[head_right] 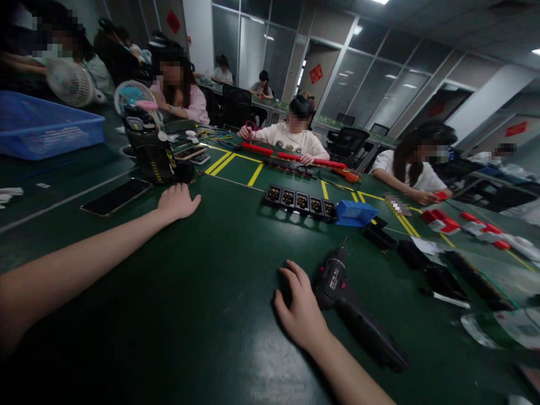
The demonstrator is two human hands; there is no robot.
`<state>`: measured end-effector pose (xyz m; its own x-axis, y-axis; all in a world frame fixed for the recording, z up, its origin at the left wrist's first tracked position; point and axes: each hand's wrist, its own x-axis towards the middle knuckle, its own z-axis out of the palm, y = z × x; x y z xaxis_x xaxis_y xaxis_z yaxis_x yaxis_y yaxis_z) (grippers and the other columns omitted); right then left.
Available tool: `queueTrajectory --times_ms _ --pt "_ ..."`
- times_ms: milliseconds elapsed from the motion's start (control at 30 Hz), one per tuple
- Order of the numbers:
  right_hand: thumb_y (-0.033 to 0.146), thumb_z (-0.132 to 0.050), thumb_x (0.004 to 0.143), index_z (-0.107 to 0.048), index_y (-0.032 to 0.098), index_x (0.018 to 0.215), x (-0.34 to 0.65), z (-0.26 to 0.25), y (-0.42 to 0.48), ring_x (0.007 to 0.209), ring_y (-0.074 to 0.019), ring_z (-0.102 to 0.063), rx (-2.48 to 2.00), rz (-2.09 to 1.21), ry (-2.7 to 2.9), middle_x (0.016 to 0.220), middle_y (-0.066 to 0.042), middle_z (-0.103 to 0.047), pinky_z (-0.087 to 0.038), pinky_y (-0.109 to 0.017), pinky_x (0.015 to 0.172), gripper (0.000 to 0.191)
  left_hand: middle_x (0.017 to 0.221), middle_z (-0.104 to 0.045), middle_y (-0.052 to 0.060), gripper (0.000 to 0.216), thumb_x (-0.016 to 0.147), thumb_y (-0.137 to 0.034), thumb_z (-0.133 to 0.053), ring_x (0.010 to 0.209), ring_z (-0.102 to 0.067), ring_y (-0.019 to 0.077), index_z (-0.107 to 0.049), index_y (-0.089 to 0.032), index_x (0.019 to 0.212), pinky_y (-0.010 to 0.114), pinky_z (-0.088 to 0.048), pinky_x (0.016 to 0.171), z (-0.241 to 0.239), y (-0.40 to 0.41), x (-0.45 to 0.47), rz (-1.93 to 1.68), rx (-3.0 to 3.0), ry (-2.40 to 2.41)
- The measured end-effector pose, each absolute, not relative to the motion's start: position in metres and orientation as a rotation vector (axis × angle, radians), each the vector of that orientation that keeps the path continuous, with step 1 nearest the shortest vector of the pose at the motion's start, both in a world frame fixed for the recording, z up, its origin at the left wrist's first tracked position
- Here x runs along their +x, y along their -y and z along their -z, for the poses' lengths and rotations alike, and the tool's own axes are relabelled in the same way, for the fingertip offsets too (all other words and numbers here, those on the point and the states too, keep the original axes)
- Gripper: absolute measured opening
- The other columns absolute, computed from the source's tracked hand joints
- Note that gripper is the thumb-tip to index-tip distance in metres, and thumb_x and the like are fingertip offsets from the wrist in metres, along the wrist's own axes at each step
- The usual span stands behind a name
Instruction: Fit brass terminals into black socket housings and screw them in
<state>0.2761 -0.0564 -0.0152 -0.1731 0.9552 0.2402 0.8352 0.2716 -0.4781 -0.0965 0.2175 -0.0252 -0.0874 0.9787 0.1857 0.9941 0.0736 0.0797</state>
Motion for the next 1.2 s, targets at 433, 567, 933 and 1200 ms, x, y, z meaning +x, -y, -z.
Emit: queueTrajectory --times_ms 433,567,933,1200 --pt "0.048 -0.050 0.096 -0.026 0.011 0.152 0.291 0.025 0.046 0.149 -0.0354 -0.024 -1.911 0.038 1.880 0.158 -0.022 -0.028 -0.028 -0.059 0.120 0.072 0.132 -0.057 0.032 0.070 0.096 -0.051 -0.035 0.117 -0.058 0.0406 -0.049 0.007 0.133 0.050 -0.051 0.092 0.003 -0.197 -0.083 0.164 -2.168 2.177" --pt "0.048 -0.047 0.098 -0.026 0.013 0.153 0.294 0.024 0.045 0.147 -0.0338 -0.030 -1.845 -0.036 1.856 0.155 -0.022 -0.034 -0.031 -0.059 0.118 0.069 0.130 -0.059 0.029 0.065 0.096 -0.051 -0.037 0.119 -0.058 0.0403 -0.052 0.001 0.133 0.050 -0.051 0.093 0.004 -0.161 -0.060 0.111 -2.271 2.086" --pt "0.046 -0.051 0.097 -0.020 0.020 0.158 0.287 0.011 0.054 0.151 -0.0312 -0.023 -1.748 -0.179 2.074 0.164 -0.016 -0.020 -0.030 -0.055 0.120 0.074 0.156 -0.042 0.008 0.063 0.093 -0.038 -0.037 0.141 -0.043 0.0268 -0.035 -0.018 0.153 0.043 -0.040 0.116 0.001 -0.117 -0.025 0.413 -2.811 1.434" --pt "0.047 -0.052 0.094 -0.030 0.006 0.153 0.298 0.026 0.038 0.152 -0.0419 -0.013 -2.055 0.095 1.869 0.162 -0.026 -0.017 -0.023 -0.062 0.120 0.075 0.141 -0.057 0.009 0.055 0.093 -0.046 -0.036 0.134 -0.050 0.0274 -0.056 -0.021 0.138 0.044 -0.043 0.112 0.010 -0.130 -0.028 0.266 -2.819 1.509"
